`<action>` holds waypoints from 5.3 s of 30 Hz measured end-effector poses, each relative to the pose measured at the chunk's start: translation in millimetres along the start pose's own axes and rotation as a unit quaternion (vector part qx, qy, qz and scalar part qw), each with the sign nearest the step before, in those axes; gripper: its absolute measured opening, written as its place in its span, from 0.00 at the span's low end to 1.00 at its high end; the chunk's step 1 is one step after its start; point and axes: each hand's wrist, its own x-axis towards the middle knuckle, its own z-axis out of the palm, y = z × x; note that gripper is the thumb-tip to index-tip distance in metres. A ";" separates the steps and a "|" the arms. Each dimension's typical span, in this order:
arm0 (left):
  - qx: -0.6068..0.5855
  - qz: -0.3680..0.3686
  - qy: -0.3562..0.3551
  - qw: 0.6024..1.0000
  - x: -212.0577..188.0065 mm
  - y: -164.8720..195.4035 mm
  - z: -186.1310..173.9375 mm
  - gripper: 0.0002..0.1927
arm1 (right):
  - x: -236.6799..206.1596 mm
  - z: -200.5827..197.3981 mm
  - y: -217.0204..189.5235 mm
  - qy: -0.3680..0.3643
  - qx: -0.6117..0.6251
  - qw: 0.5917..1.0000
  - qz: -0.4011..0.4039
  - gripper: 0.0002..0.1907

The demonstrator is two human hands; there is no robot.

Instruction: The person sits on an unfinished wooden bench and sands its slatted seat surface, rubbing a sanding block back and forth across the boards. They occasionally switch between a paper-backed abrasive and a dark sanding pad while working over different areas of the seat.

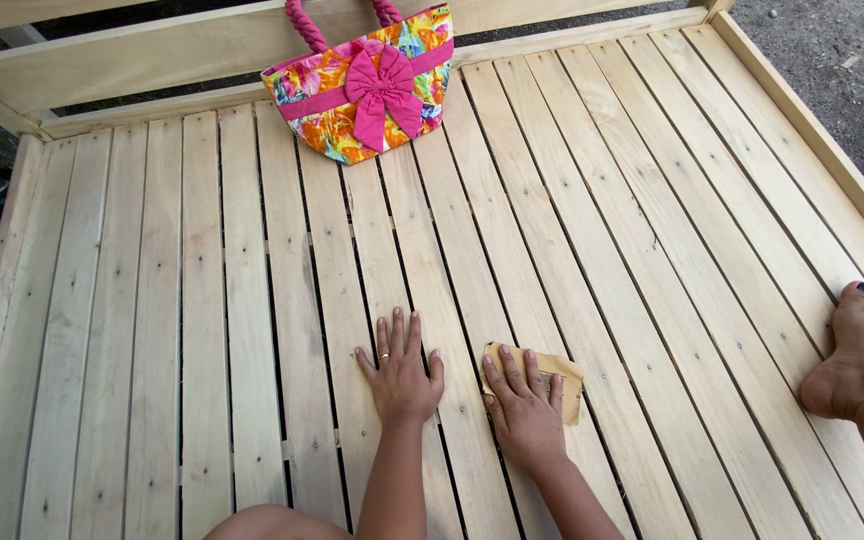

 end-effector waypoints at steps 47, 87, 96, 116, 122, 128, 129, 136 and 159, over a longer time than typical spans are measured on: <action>-0.146 0.151 0.108 0.972 -56.7 74.2 -178.5 0.24 | -15.7 -230.2 47.7 0.167 0.504 0.847 0.026 0.24; -0.111 0.186 0.089 0.972 -99.4 100.8 -176.0 0.23 | -53.0 -238.9 74.3 0.134 0.571 0.808 0.066 0.24; -0.116 0.180 0.064 0.975 -99.9 97.1 -167.9 0.22 | -51.4 -236.9 73.2 0.118 0.565 0.814 0.067 0.24; -0.113 0.160 0.030 0.980 -89.1 78.5 -134.9 0.22 | -42.0 -208.3 60.9 0.106 0.549 0.824 0.089 0.26; -0.124 0.119 -0.026 0.985 -78.7 52.7 -100.5 0.23 | -37.5 -191.5 62.6 0.106 0.523 0.839 0.107 0.26; -0.115 0.073 -0.069 0.988 -68.6 28.4 -70.1 0.26 | -26.3 -143.3 73.2 0.171 0.298 0.937 0.059 0.22; -0.114 0.067 -0.075 0.988 -66.5 24.5 -65.1 0.27 | -25.8 -131.0 73.7 0.194 0.222 0.955 0.031 0.21; -0.087 0.030 -0.022 0.996 -48.9 -1.0 -26.2 0.40 | -41.4 -25.8 61.2 0.070 0.027 0.997 -0.036 0.26; -0.056 -0.006 0.089 0.994 -19.0 -27.3 29.8 0.38 | 118.4 -0.2 -3.2 0.096 0.010 0.995 -0.029 0.35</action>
